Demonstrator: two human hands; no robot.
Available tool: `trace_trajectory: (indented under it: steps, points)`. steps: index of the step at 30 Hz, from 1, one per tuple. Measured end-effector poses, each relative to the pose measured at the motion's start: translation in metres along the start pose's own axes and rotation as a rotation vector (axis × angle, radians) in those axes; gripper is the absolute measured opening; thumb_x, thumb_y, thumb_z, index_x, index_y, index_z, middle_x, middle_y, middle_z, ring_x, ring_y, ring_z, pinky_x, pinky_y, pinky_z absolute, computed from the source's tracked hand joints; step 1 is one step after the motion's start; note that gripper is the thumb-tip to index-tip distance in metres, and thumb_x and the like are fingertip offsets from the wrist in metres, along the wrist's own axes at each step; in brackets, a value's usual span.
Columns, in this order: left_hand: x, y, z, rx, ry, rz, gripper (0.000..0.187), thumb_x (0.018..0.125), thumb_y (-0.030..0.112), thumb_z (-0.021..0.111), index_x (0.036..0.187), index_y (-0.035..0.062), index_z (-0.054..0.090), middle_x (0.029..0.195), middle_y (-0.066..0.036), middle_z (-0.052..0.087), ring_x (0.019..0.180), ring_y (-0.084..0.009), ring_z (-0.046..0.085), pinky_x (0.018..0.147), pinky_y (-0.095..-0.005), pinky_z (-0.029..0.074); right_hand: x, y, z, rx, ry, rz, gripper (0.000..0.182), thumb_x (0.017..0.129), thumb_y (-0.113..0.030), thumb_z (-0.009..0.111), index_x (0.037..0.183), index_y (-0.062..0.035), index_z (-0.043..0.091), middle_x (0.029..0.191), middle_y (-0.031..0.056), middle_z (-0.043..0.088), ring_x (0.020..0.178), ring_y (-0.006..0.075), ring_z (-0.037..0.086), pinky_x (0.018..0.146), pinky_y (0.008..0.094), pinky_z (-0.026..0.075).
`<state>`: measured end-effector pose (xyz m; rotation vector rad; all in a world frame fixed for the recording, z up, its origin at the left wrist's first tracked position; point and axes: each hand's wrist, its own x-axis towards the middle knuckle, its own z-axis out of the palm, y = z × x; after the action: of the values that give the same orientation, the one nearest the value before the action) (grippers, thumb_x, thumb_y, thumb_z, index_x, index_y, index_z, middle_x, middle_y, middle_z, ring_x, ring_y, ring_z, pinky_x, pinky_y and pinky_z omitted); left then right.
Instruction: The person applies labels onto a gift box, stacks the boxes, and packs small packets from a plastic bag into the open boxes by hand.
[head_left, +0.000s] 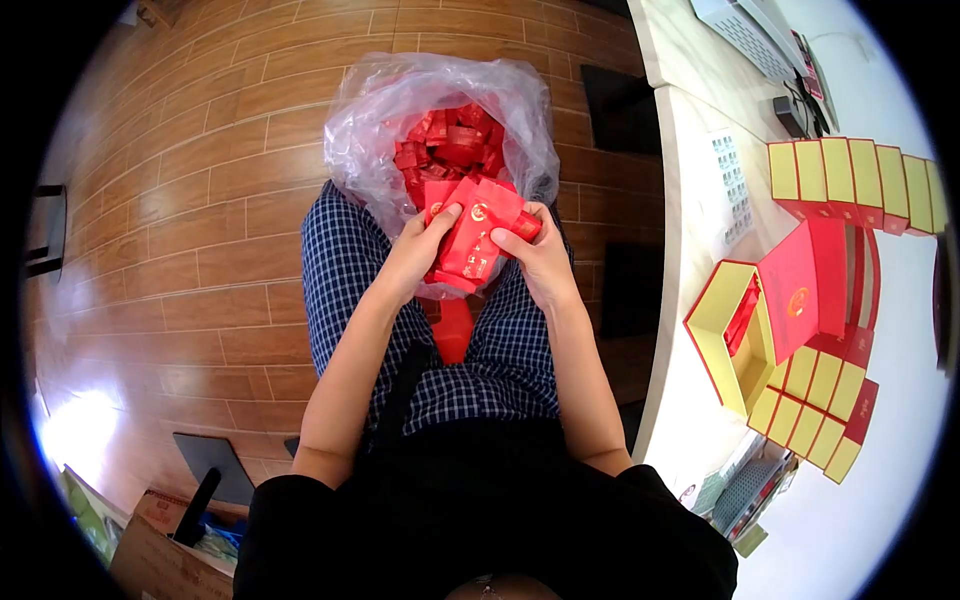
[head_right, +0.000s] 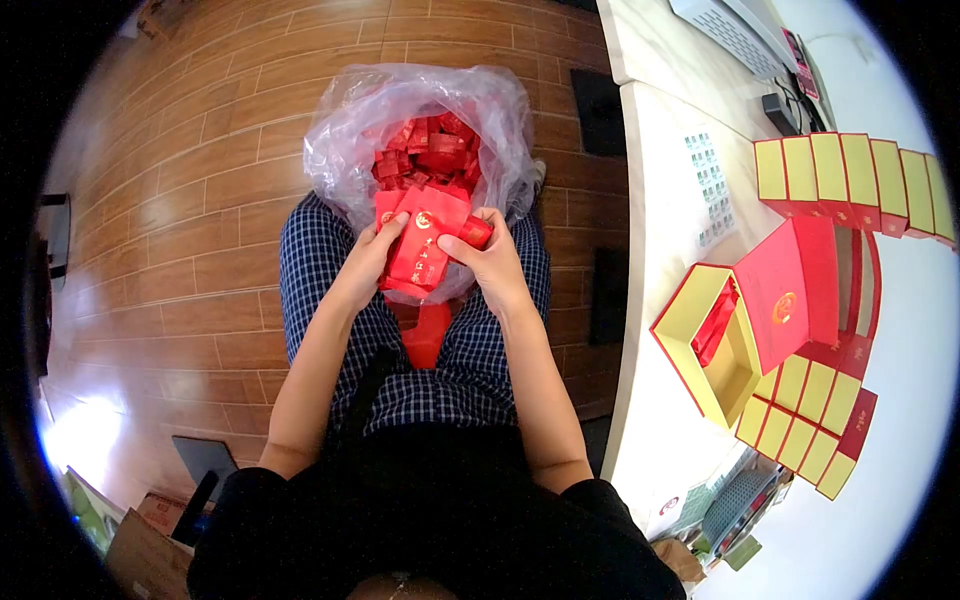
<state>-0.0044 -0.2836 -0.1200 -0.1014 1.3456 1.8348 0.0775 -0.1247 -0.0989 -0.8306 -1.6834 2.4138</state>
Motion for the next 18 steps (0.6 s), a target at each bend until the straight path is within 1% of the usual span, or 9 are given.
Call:
trace_trajectory:
  steps: [1, 3, 7, 10, 12, 13, 15, 16, 18]
  points:
    - [-0.002, 0.001, 0.001, 0.002, -0.001, -0.002, 0.043, 0.096, 0.035, 0.053, 0.118, -0.0018, 0.056, 0.106, -0.008, 0.064, 0.092, -0.0130, 0.061, 0.084, -0.0268, 0.047, 0.001, 0.002, -0.002, 0.059, -0.013, 0.015, 0.044, 0.075, -0.007, 0.078, 0.106, -0.0064, 0.047, 0.100, 0.0022, 0.057, 0.093, 0.0106, 0.056, 0.086, 0.0268, 0.048]
    - [-0.005, 0.003, 0.006, -0.159, -0.056, 0.008, 0.053, 0.097, 0.041, 0.047, 0.127, -0.0021, 0.050, 0.120, -0.011, 0.059, 0.105, -0.0160, 0.057, 0.094, -0.0286, 0.043, 0.000, 0.003, -0.006, 0.120, -0.019, 0.030, 0.041, 0.076, -0.006, 0.077, 0.106, -0.0072, 0.048, 0.099, 0.0015, 0.058, 0.093, 0.0105, 0.056, 0.087, 0.0276, 0.047]
    - [-0.004, -0.004, 0.000, -0.199, -0.040, -0.034, 0.059, 0.098, 0.045, 0.043, 0.133, -0.0017, 0.044, 0.128, -0.013, 0.054, 0.113, -0.0186, 0.053, 0.100, -0.0300, 0.038, -0.004, -0.006, -0.013, 0.303, -0.065, 0.130, 0.038, 0.078, -0.005, 0.074, 0.106, -0.0083, 0.049, 0.101, 0.0023, 0.060, 0.096, 0.0130, 0.058, 0.090, 0.0294, 0.047]
    - [-0.008, 0.004, -0.005, -0.209, -0.004, 0.015, 0.054, 0.098, 0.040, 0.046, 0.132, -0.0012, 0.045, 0.123, -0.013, 0.057, 0.111, -0.0178, 0.055, 0.098, -0.0305, 0.041, -0.008, -0.014, -0.014, 0.386, -0.103, 0.161, 0.036, 0.078, -0.004, 0.073, 0.105, -0.0090, 0.050, 0.103, 0.0026, 0.060, 0.097, 0.0142, 0.059, 0.091, 0.0302, 0.047]
    - [-0.015, 0.011, -0.013, -0.128, -0.030, -0.113, 0.046, 0.098, 0.031, 0.048, 0.134, 0.0012, 0.043, 0.123, -0.011, 0.057, 0.107, -0.0190, 0.059, 0.091, -0.0315, 0.048, -0.010, -0.013, -0.018, 0.421, -0.109, 0.169, 0.035, 0.078, -0.003, 0.072, 0.104, -0.0094, 0.050, 0.103, 0.0026, 0.060, 0.098, 0.0145, 0.059, 0.092, 0.0306, 0.047]
    - [-0.018, 0.010, -0.012, -0.126, -0.032, -0.116, 0.046, 0.098, 0.031, 0.048, 0.134, 0.0012, 0.043, 0.123, -0.011, 0.057, 0.107, -0.0190, 0.059, 0.091, -0.0315, 0.048, -0.009, -0.010, -0.022, 0.401, -0.143, 0.171, 0.034, 0.077, -0.003, 0.073, 0.102, -0.0098, 0.051, 0.102, 0.0019, 0.060, 0.097, 0.0142, 0.059, 0.091, 0.0305, 0.047]
    - [-0.023, 0.009, -0.010, -0.129, 0.053, 0.044, 0.039, 0.097, 0.021, 0.048, 0.129, -0.0005, 0.047, 0.111, -0.010, 0.063, 0.105, -0.0150, 0.057, 0.090, -0.0283, 0.046, -0.010, -0.005, -0.027, 0.383, -0.174, 0.176, 0.033, 0.077, -0.003, 0.073, 0.101, -0.0101, 0.051, 0.101, 0.0013, 0.060, 0.097, 0.0138, 0.058, 0.090, 0.0303, 0.047]
    - [-0.022, 0.010, -0.013, -0.109, 0.002, 0.153, 0.038, 0.097, 0.017, 0.045, 0.133, 0.0017, 0.046, 0.115, -0.008, 0.061, 0.107, -0.0147, 0.056, 0.092, -0.0278, 0.045, -0.012, -0.005, -0.027, 0.311, -0.186, 0.182, 0.032, 0.076, -0.003, 0.074, 0.098, -0.0103, 0.051, 0.100, 0.0004, 0.059, 0.096, 0.0128, 0.058, 0.088, 0.0292, 0.046]
    - [-0.030, 0.010, -0.014, -0.042, 0.022, 0.154, 0.040, 0.098, 0.018, 0.045, 0.135, 0.0031, 0.045, 0.119, -0.009, 0.059, 0.110, -0.0151, 0.054, 0.095, -0.0283, 0.042, -0.015, -0.006, -0.024, 0.176, -0.204, 0.168, 0.032, 0.075, -0.004, 0.075, 0.093, -0.0111, 0.050, 0.096, -0.0015, 0.058, 0.092, 0.0091, 0.055, 0.083, 0.0257, 0.045]
